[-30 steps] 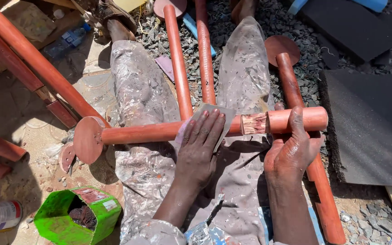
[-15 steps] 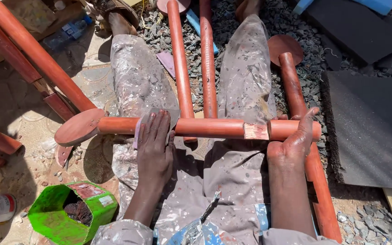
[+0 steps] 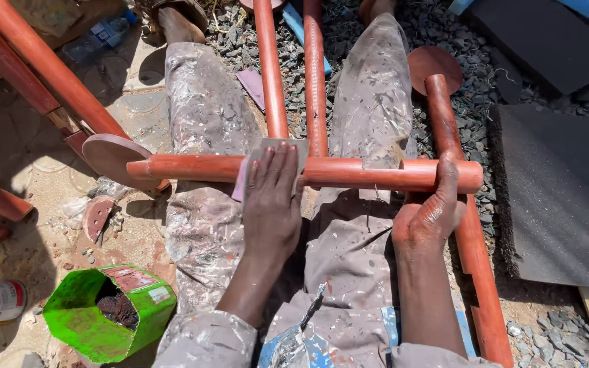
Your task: Sanding a red-painted wooden spoon-like object with sandpaper to smooth the surface
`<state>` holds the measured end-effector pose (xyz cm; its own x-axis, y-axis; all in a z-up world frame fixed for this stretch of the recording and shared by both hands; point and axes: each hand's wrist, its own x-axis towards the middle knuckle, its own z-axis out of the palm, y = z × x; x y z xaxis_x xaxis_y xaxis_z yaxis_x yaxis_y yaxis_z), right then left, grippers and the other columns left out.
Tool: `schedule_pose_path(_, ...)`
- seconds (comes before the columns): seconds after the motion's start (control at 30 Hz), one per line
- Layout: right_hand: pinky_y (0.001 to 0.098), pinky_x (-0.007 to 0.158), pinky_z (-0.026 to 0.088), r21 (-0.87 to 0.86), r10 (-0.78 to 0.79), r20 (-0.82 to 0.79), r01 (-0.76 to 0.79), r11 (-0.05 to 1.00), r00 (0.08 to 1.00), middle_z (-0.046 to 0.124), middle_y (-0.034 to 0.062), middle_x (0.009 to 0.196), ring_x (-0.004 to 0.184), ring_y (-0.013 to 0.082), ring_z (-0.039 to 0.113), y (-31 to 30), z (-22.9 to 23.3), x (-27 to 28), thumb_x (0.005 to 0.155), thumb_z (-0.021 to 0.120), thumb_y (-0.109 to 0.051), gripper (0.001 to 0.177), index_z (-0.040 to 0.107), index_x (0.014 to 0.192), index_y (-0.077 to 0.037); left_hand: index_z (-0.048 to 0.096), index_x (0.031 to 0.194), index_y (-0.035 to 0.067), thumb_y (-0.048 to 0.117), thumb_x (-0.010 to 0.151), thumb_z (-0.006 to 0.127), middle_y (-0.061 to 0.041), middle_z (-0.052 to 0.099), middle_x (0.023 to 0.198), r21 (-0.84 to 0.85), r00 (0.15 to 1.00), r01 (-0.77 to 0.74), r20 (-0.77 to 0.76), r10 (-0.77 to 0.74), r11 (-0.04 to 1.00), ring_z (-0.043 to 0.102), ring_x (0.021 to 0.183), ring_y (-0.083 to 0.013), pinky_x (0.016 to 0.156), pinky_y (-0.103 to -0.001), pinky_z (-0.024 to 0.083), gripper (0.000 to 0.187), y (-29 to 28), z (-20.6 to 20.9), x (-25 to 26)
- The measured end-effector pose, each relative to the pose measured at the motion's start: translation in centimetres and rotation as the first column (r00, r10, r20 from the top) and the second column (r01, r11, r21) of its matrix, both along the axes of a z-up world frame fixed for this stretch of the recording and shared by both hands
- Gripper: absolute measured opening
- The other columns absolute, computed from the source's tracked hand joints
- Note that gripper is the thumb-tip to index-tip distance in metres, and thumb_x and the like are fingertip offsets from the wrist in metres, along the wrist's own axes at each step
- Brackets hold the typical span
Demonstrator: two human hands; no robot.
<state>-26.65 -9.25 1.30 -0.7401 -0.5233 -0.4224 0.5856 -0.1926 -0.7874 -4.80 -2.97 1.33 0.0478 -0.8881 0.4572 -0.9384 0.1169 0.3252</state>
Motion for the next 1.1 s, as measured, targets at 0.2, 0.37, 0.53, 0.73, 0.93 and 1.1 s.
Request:
schedule_pose_path(0.2,0.0338,0.071,0.062,-0.202,0.079,0.273,-0.023,0.979,0.959,0.056,-0.0017,0.066,0.068,0.0156,0.062,-0.6,1.0,-1.5,0.081,0.081,-0.025,0.026,0.058,0.076,-0.014,0.048,0.152,0.034,0.044,0.107,0.047,0.010,0.049,0.159,0.070,0.863,0.489,-0.183,-0.470,0.870,0.041,0.152,-0.0156,0.127,-0.038,0.025,0.047,-0.9,-0.2,-1.9)
schedule_pose_path(0.37,0.0419,0.067,0.062,-0.175,0.028,0.343,0.034,0.984,0.939,0.062,0.0025,0.066,0.064,0.0202,0.064,-0.6,-0.2,0.4,0.075,0.085,-0.022,0.028,0.060,0.077,-0.011,0.046,0.158,0.013,0.026,0.110,0.045,-0.010,0.042,0.164,0.038,0.996,0.074,-0.041,-0.073,0.996,0.034,0.152,-0.0303,0.124,-0.044,0.024,0.050,1.2,-1.8,6.6)
schedule_pose_path(0.53,0.0402,0.064,0.067,-0.057,-0.010,0.257,0.026,0.998,0.966,0.064,0.0027,0.064,0.062,0.0203,0.069,1.3,-0.1,-1.2,0.076,0.090,-0.030,0.032,0.065,0.073,-0.010,0.040,0.160,0.021,0.037,0.106,0.046,0.000,0.039,0.167,0.068,0.903,0.429,-0.060,-0.425,0.901,0.032,0.157,-0.0205,0.129,-0.038,0.015,0.056,1.7,-0.6,-4.6)
schedule_pose_path(0.73,0.0460,0.061,0.068,0.005,-0.094,0.249,0.096,0.995,0.964,0.064,0.0077,0.063,0.061,0.0258,0.072,0.4,0.1,0.0,0.076,0.090,-0.023,0.031,0.065,0.074,-0.005,0.052,0.152,0.011,0.026,0.108,0.047,-0.012,0.051,0.157,0.092,0.985,0.136,-0.116,-0.125,0.986,0.040,0.149,-0.0321,0.124,-0.046,0.022,0.047,-0.2,-1.4,5.4)
schedule_pose_path(0.93,0.0477,0.064,0.071,0.055,-0.121,0.243,0.111,0.992,0.963,0.065,0.0092,0.066,0.062,0.0266,0.074,0.6,-2.4,-2.4,0.075,0.092,-0.016,0.029,0.067,0.077,-0.003,0.048,0.153,0.017,0.033,0.109,0.045,-0.005,0.047,0.161,0.020,0.933,0.349,-0.100,-0.346,0.937,0.041,0.152,-0.0227,0.127,-0.039,0.021,0.048,1.2,-0.4,-5.6)
schedule_pose_path(1.1,0.0469,0.069,0.070,0.008,-0.095,0.331,0.098,0.995,0.939,0.065,0.0135,0.067,0.065,0.0324,0.072,0.0,-4.0,-2.8,0.078,0.088,-0.004,0.024,0.065,0.080,0.002,0.048,0.154,0.013,0.034,0.112,0.041,-0.013,0.049,0.158,0.165,0.993,0.050,-0.116,-0.030,0.985,0.039,0.150,-0.0315,0.126,-0.047,0.023,0.048,-1.5,-0.9,9.8)
